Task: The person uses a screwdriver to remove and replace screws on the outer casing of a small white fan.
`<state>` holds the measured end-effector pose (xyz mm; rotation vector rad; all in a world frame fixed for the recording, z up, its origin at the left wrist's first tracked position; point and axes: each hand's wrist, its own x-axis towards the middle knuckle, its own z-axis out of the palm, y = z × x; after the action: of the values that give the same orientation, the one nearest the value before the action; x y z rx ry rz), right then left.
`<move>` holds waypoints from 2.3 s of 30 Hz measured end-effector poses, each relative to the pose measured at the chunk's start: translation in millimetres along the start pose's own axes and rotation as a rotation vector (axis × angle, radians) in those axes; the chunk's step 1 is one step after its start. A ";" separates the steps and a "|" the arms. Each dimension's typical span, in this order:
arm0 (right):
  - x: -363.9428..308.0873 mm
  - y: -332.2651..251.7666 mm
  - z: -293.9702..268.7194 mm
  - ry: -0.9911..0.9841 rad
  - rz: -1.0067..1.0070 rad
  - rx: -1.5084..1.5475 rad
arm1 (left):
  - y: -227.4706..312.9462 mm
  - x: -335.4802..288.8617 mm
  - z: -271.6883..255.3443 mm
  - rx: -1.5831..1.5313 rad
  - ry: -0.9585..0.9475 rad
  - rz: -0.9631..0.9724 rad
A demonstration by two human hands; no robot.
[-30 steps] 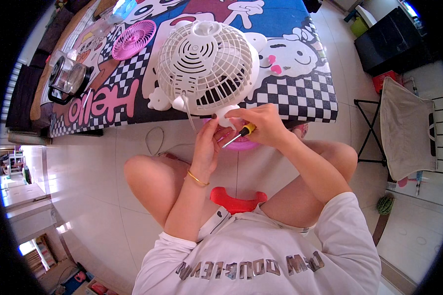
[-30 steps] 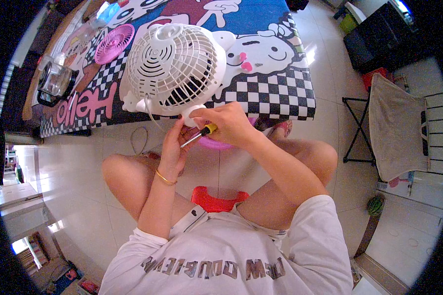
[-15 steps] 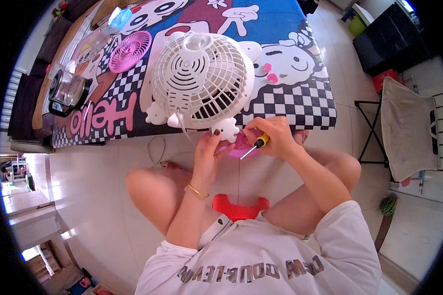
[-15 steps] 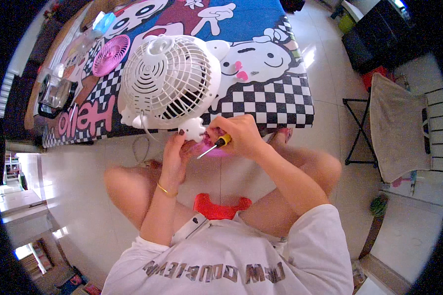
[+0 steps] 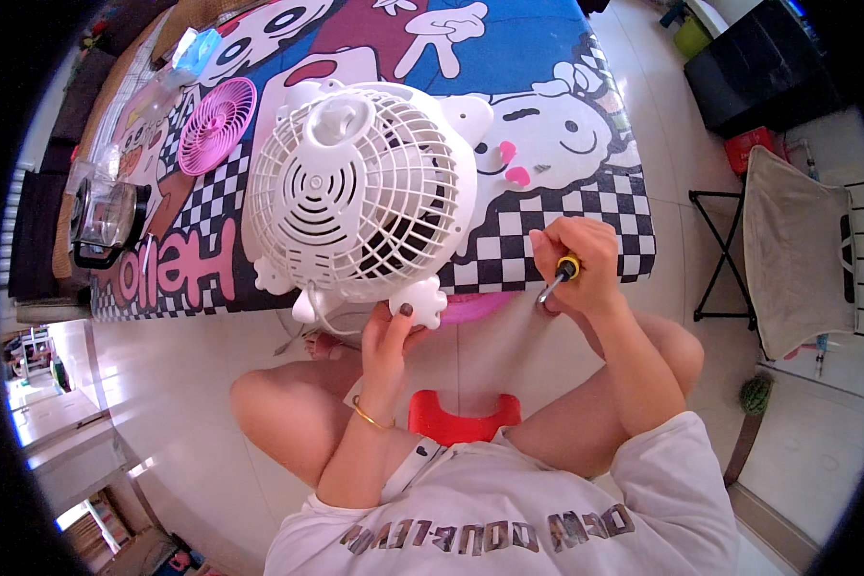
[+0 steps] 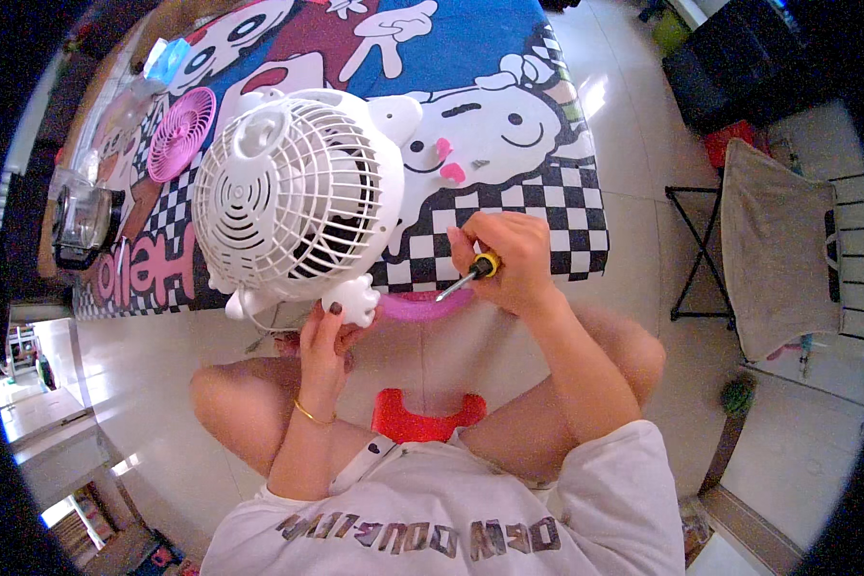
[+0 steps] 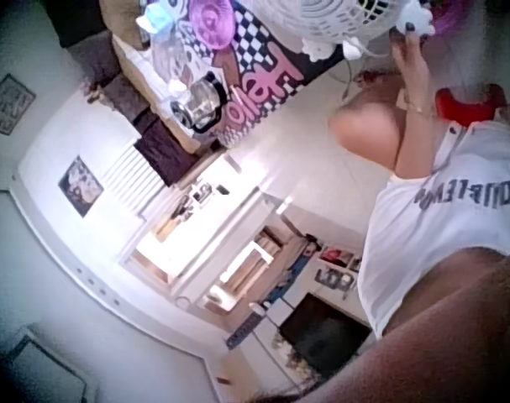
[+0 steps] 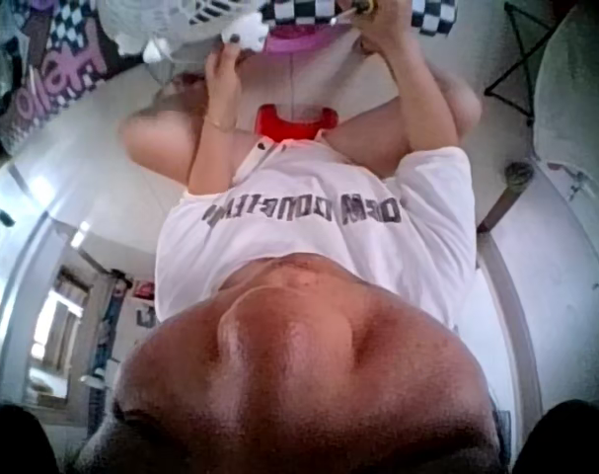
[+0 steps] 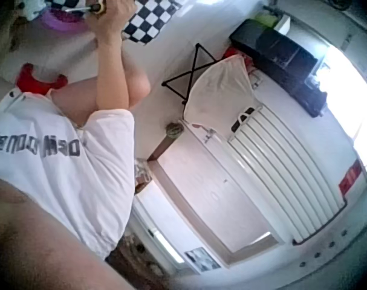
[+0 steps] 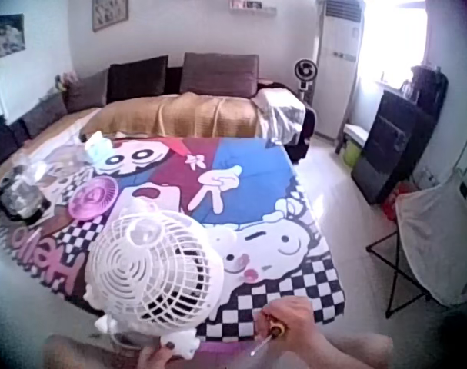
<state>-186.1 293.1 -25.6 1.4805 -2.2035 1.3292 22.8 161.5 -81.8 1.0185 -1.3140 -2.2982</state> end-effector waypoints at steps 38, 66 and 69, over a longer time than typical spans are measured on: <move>19.9 56.2 12.1 -0.061 0.510 -0.251 | 9.7 -10.5 -21.8 -0.174 0.132 0.071; 14.0 -54.7 37.9 -0.384 0.580 0.320 | 5.0 -9.9 -15.4 -0.194 0.116 0.086; 13.6 -56.9 42.5 -0.351 0.516 0.277 | 6.8 -11.8 -16.9 -0.187 0.122 0.093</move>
<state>-133.2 246.3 -10.1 1.3650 -2.8690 1.6879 42.4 153.9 -76.6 0.9960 -1.0548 -2.2043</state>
